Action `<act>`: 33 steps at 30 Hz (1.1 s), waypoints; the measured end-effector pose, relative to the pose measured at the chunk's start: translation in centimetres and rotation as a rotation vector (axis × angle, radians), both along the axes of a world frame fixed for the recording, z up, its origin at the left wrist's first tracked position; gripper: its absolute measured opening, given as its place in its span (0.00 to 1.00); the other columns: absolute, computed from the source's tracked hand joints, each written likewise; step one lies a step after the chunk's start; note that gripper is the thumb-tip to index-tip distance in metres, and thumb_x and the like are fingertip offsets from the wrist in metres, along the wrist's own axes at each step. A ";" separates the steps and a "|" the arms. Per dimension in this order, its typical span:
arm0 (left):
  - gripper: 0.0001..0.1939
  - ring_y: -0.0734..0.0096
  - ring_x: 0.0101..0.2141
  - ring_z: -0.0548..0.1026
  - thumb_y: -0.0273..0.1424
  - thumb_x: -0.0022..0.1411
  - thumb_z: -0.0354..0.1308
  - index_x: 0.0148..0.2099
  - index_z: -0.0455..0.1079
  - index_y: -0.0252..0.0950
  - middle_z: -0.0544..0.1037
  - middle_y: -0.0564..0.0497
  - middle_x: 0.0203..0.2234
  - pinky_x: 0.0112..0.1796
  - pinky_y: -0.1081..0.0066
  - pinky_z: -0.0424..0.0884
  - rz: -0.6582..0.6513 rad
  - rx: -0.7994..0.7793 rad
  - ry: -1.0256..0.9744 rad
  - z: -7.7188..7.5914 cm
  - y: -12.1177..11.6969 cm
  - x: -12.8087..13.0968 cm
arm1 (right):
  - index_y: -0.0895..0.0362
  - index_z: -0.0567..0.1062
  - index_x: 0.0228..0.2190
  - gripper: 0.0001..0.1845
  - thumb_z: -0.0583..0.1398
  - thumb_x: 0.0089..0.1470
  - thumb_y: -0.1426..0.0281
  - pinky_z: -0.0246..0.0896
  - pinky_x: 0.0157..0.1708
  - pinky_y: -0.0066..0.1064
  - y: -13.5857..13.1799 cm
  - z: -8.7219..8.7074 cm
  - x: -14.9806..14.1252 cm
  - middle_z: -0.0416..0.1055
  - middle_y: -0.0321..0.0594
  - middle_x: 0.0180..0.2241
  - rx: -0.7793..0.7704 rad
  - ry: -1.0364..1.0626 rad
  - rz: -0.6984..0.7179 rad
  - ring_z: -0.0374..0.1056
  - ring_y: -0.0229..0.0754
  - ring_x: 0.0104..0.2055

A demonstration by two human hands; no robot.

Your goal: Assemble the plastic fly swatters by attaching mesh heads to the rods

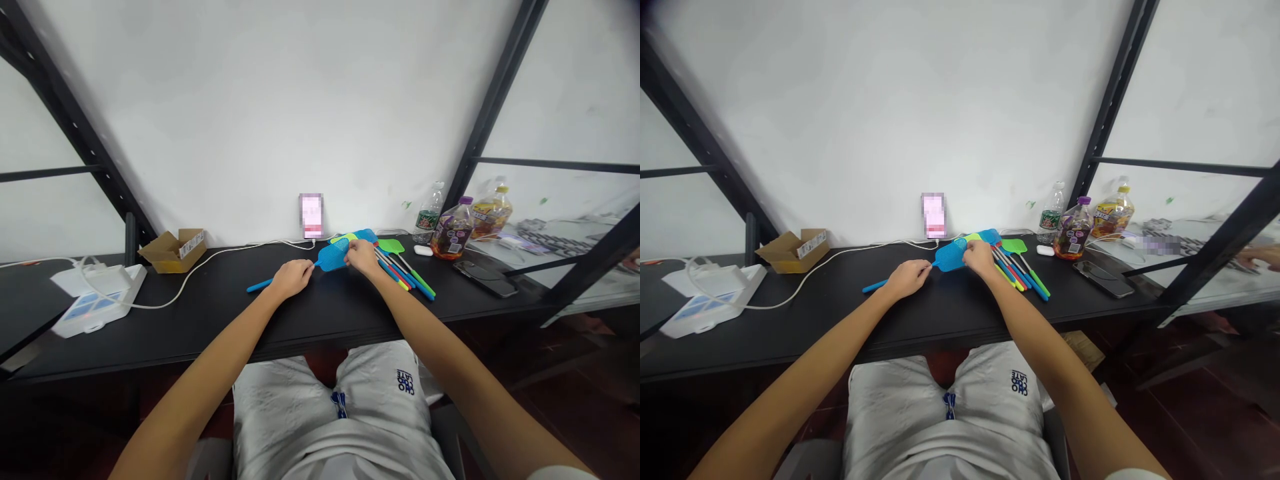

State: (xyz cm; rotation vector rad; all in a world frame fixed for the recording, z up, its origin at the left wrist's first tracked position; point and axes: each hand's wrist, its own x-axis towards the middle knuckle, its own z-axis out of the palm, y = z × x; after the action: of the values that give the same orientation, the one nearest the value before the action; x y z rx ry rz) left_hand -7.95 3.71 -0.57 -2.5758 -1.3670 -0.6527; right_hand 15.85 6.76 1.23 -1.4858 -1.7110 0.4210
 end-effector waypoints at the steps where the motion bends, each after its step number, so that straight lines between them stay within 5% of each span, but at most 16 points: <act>1: 0.17 0.64 0.34 0.74 0.36 0.70 0.43 0.36 0.70 0.38 0.77 0.47 0.32 0.33 0.69 0.62 0.005 0.003 -0.005 0.0 0.0 0.0 | 0.58 0.71 0.20 0.10 0.51 0.41 0.79 0.64 0.30 0.22 0.0 -0.1 0.0 0.74 0.37 0.20 -0.001 0.063 0.031 0.73 0.38 0.27; 6: 0.18 0.64 0.32 0.73 0.38 0.70 0.42 0.35 0.70 0.38 0.76 0.47 0.30 0.32 0.70 0.60 0.044 0.003 -0.024 0.0 0.1 -0.1 | 0.59 0.70 0.24 0.08 0.52 0.46 0.75 0.62 0.18 0.24 0.8 -0.4 -0.1 0.76 0.43 0.23 -0.089 0.493 0.161 0.73 0.42 0.23; 11: 0.18 0.65 0.31 0.73 0.38 0.70 0.43 0.34 0.70 0.38 0.77 0.48 0.30 0.30 0.70 0.59 0.057 -0.001 -0.026 0.2 -0.1 0.0 | 0.59 0.68 0.24 0.13 0.52 0.55 0.65 0.66 0.17 0.31 0.9 -0.1 0.1 0.76 0.49 0.23 -0.192 0.731 0.197 0.73 0.46 0.22; 14: 0.18 0.65 0.31 0.73 0.38 0.70 0.44 0.34 0.71 0.38 0.77 0.48 0.30 0.30 0.70 0.59 0.049 -0.012 -0.033 0.2 -0.1 0.0 | 0.59 0.68 0.25 0.15 0.54 0.56 0.61 0.65 0.15 0.30 0.7 0.1 0.0 0.75 0.49 0.22 -0.180 0.710 0.175 0.73 0.46 0.21; 24: 0.22 0.65 0.28 0.72 0.46 0.68 0.46 0.32 0.74 0.39 0.76 0.48 0.25 0.28 0.71 0.57 0.085 -0.068 -0.065 -0.3 0.3 -0.3 | 0.62 0.75 0.25 0.08 0.56 0.45 0.74 0.57 0.14 0.26 1.1 -0.2 -0.2 0.74 0.44 0.24 -0.190 0.616 0.103 0.71 0.41 0.21; 33: 0.25 0.65 0.27 0.72 0.48 0.68 0.45 0.30 0.74 0.39 0.76 0.47 0.23 0.28 0.70 0.55 0.082 -0.055 -0.045 -0.4 0.3 -0.3 | 0.59 0.80 0.27 0.14 0.54 0.41 0.76 0.61 0.32 0.28 2.1 -1.2 0.7 0.77 0.39 0.29 -0.007 0.221 -0.058 0.70 0.42 0.33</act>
State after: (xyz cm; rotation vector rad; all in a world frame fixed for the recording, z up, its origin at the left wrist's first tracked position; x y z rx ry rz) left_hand -8.26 4.03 -0.97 -2.5454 -1.5170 -0.6724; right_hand 16.51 8.91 0.05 -1.4330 -1.4910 0.5403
